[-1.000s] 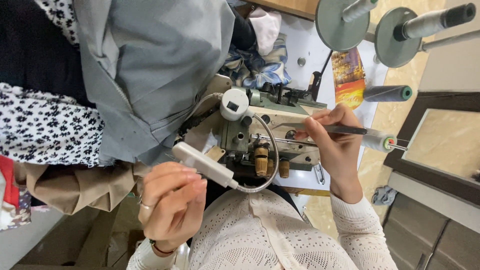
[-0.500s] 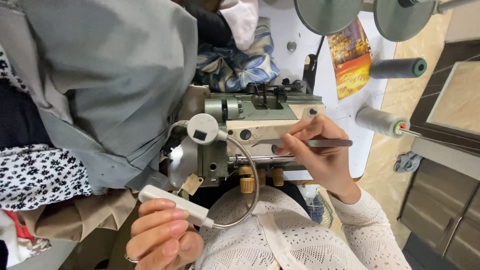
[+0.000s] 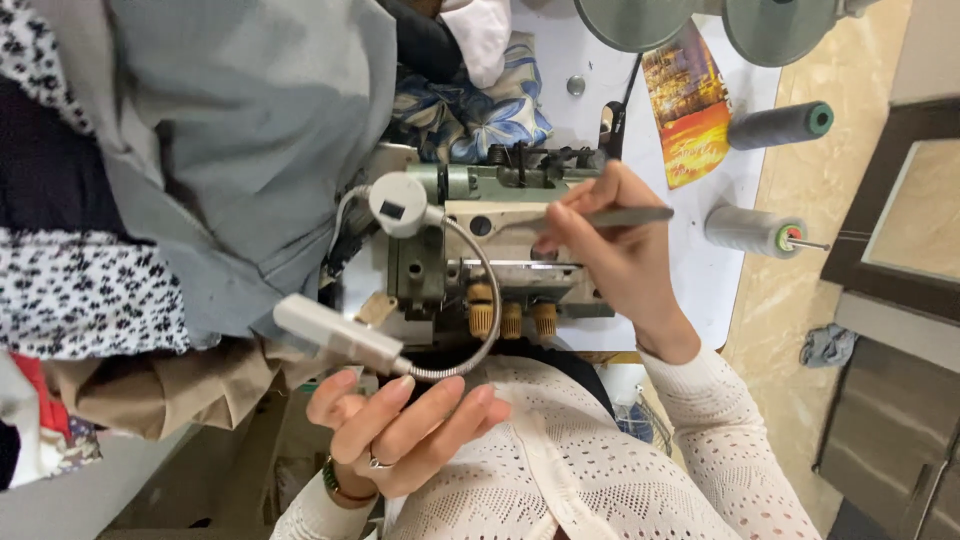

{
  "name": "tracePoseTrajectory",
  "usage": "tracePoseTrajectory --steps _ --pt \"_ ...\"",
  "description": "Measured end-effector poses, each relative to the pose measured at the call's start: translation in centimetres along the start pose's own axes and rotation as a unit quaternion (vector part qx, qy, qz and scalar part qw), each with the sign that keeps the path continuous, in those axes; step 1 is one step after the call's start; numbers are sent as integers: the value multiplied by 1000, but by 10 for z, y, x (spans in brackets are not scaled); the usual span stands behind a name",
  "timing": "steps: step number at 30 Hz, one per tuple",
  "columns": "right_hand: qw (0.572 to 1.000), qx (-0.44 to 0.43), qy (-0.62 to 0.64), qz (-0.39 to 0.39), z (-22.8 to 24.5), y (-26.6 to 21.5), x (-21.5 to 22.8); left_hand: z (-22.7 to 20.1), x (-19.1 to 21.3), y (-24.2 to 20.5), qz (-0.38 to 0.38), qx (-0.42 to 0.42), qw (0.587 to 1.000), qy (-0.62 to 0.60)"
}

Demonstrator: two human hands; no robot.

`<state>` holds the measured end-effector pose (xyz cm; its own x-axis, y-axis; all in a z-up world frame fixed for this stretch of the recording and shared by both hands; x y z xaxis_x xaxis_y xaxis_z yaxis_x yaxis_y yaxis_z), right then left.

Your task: The person threads and adjusts components on an industrial sewing machine using a pair of tweezers.

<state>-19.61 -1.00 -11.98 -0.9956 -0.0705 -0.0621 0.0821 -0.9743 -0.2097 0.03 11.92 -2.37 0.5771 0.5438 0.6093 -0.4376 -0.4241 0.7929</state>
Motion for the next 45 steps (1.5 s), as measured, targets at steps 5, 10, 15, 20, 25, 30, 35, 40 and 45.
tracePoseTrajectory --steps 5,10,15,20,25,30,35,40,45 --pt "1000 17 -9 1 2 0 -2 -24 11 -14 4 53 996 -69" --pt "998 55 -23 17 2 -2 -3 -53 -20 -60 -18 64 985 -161" --pt "995 87 -31 44 4 -3 -6 -42 -54 -77 36 236 918 -317" --pt "992 108 -19 54 7 -4 -6 -38 -61 -87 63 382 839 -383" --pt "990 124 -20 62 8 -5 -6 -46 -68 -96 69 439 793 -416" --pt "984 155 -7 83 9 -4 -6 -48 -72 -99 78 463 788 -399" --pt "983 151 23 100 5 0 -6 -50 -79 -101 83 490 783 -374" --pt "982 167 -6 89 7 -1 -7 -51 -83 -93 73 470 801 -364" --pt "986 139 11 89 9 1 -9 -51 -88 -86 70 467 807 -354"
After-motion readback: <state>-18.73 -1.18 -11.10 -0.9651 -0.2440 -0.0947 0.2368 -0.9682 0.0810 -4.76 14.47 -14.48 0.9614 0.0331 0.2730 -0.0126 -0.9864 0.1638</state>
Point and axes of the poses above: each hand's wrist, its own y-axis towards the middle knuckle, its own x-axis out of the back of the hand, z = x × y, the point moved 10 cm from there along y, towards the middle knuckle, and after that the axes turned 9 degrees about -x, right-handed, at the moved point
